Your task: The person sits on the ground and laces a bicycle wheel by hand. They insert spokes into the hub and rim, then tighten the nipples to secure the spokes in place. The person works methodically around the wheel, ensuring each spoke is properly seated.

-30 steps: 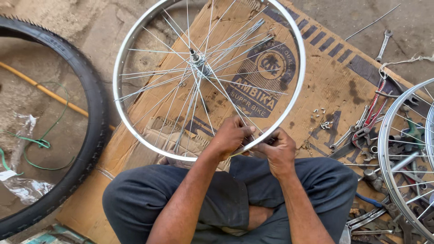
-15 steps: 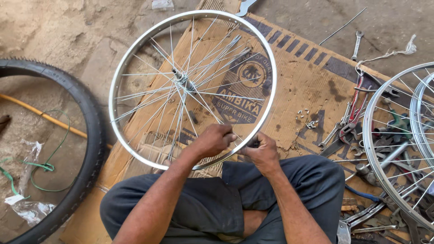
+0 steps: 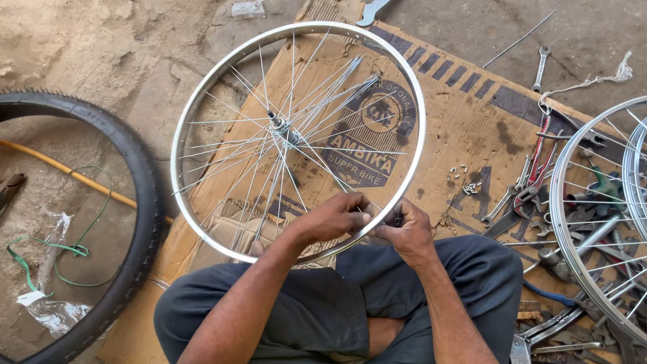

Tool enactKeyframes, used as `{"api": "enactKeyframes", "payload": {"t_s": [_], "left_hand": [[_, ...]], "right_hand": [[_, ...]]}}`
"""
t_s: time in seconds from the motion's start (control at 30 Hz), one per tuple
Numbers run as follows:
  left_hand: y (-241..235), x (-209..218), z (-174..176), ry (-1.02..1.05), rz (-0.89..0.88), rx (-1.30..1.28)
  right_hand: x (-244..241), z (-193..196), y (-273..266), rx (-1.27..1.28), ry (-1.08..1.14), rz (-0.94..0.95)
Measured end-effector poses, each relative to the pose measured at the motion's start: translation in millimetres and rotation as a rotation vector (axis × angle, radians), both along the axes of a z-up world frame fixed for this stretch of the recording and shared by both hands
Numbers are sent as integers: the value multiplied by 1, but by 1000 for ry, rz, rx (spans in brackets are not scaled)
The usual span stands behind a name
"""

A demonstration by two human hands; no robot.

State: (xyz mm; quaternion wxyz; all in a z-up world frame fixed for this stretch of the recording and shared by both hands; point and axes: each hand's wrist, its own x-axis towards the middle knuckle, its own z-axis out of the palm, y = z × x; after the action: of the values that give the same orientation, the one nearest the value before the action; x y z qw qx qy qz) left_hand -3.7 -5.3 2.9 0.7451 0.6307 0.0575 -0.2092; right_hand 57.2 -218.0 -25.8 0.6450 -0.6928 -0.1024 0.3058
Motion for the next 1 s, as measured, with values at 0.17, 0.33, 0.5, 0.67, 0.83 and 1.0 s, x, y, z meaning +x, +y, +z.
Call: {"api": "enactKeyframes", "payload": {"t_s": [0.17, 0.33, 0.5, 0.67, 0.83, 1.0], "left_hand": [[-23, -5, 5, -38, 15, 632], [-8, -2, 8, -132, -41, 442], [-6, -1, 17, -22, -28, 775], [-11, -8, 21, -79, -12, 454], [-4, -6, 29, 1, -36, 497], [-2, -5, 30, -91, 39, 418]], "right_hand": [[3, 6, -4, 21, 89, 13], [1, 7, -4, -244, -133, 60], [4, 10, -1, -109, 1, 50], [1, 14, -6, -82, -31, 95], [2, 11, -7, 160, 103, 82], [2, -4, -12, 257, 68, 31]]}}
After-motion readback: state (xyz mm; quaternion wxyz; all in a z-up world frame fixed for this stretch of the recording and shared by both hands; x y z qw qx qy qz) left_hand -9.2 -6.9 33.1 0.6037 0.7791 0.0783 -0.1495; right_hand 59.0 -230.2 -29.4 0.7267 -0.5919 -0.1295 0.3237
